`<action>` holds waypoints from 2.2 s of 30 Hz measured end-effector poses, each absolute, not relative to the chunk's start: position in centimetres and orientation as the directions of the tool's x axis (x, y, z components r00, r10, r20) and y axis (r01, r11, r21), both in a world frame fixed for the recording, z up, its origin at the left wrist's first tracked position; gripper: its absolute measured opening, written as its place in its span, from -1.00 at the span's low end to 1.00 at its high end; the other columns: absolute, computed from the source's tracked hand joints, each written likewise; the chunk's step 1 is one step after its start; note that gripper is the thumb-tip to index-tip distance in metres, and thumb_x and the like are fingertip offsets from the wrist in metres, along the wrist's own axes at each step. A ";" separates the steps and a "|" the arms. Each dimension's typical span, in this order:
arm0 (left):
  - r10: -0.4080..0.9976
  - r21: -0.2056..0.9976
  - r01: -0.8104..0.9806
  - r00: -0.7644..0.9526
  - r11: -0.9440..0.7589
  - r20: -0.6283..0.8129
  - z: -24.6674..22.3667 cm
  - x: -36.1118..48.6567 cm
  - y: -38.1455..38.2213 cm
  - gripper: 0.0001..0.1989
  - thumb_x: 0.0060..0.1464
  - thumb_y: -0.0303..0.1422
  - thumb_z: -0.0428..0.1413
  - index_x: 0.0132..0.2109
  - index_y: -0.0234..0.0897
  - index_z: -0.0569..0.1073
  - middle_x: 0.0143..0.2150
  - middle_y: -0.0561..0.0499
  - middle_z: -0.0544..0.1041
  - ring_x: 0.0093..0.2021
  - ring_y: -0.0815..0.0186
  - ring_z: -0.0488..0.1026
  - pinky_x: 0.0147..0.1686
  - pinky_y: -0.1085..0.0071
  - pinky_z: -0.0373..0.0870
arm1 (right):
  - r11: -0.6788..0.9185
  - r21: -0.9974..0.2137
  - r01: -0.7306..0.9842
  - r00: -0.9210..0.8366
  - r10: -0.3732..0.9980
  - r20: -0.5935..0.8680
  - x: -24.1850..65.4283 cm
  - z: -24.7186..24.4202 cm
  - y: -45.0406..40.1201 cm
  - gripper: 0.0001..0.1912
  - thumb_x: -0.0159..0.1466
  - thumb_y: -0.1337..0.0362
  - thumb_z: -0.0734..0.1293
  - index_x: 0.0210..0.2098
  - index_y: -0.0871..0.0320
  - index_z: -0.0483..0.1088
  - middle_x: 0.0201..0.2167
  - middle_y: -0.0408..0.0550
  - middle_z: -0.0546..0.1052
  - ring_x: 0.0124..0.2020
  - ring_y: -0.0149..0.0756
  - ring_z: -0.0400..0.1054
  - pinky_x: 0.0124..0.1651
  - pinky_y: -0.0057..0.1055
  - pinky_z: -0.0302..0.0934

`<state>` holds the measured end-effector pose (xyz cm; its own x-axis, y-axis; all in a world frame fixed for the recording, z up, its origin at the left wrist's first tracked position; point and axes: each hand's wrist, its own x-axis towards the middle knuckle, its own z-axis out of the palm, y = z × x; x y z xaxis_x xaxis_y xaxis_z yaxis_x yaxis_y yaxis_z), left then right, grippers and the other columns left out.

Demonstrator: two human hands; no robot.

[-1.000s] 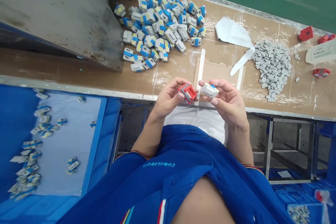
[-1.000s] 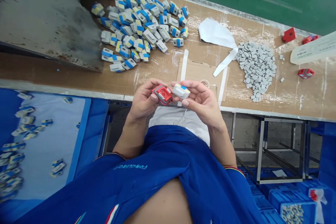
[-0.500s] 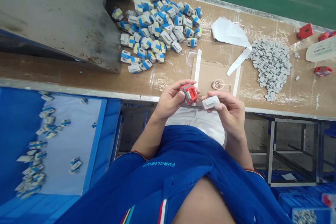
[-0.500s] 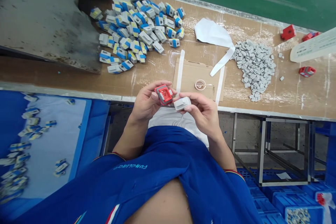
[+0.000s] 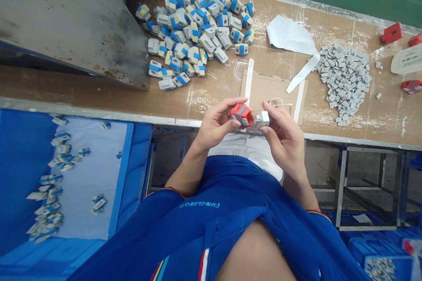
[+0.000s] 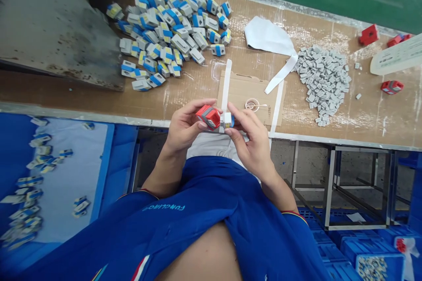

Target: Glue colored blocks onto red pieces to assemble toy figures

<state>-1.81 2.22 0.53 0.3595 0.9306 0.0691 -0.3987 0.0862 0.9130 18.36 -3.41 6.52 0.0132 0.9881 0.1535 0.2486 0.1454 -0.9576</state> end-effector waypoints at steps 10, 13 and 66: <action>0.931 0.965 -0.264 0.355 0.008 0.089 0.9 -1.4 2.3 -0.43 0.08 -0.05 0.53 0.15 -0.24 0.73 -0.01 -0.14 0.74 -0.05 0.18 0.73 -0.10 0.38 0.68 | 0.044 -0.972 0.231 0.120 0.990 0.073 18.1 6.1 -3.5 -0.67 0.43 -0.03 0.53 0.04 0.02 0.68 -0.21 -0.08 0.73 -0.23 -0.25 0.65 -0.12 -0.27 0.64; 0.923 0.967 -0.254 0.367 -0.021 0.117 1.2 -1.1 2.5 -0.46 0.09 -0.04 0.52 0.12 -0.24 0.74 -0.04 -0.14 0.72 -0.05 0.19 0.70 -0.07 0.37 0.67 | 0.051 -0.968 0.246 0.123 0.989 0.084 18.4 6.0 -3.4 -0.69 0.42 -0.01 0.54 0.02 0.03 0.69 -0.23 -0.09 0.71 -0.25 -0.27 0.64 -0.15 -0.30 0.63; 0.810 0.885 -0.132 0.362 -0.446 0.462 1.8 -0.4 3.3 -0.49 0.30 -0.05 0.35 0.33 0.01 0.63 0.09 -0.12 0.66 -0.01 0.16 0.58 -0.03 0.24 0.59 | 0.363 -0.816 0.450 0.055 0.901 0.430 18.6 5.0 -3.6 -0.36 0.41 -0.02 0.55 0.42 -0.10 0.45 0.07 0.05 0.53 0.04 -0.06 0.54 0.07 -0.06 0.65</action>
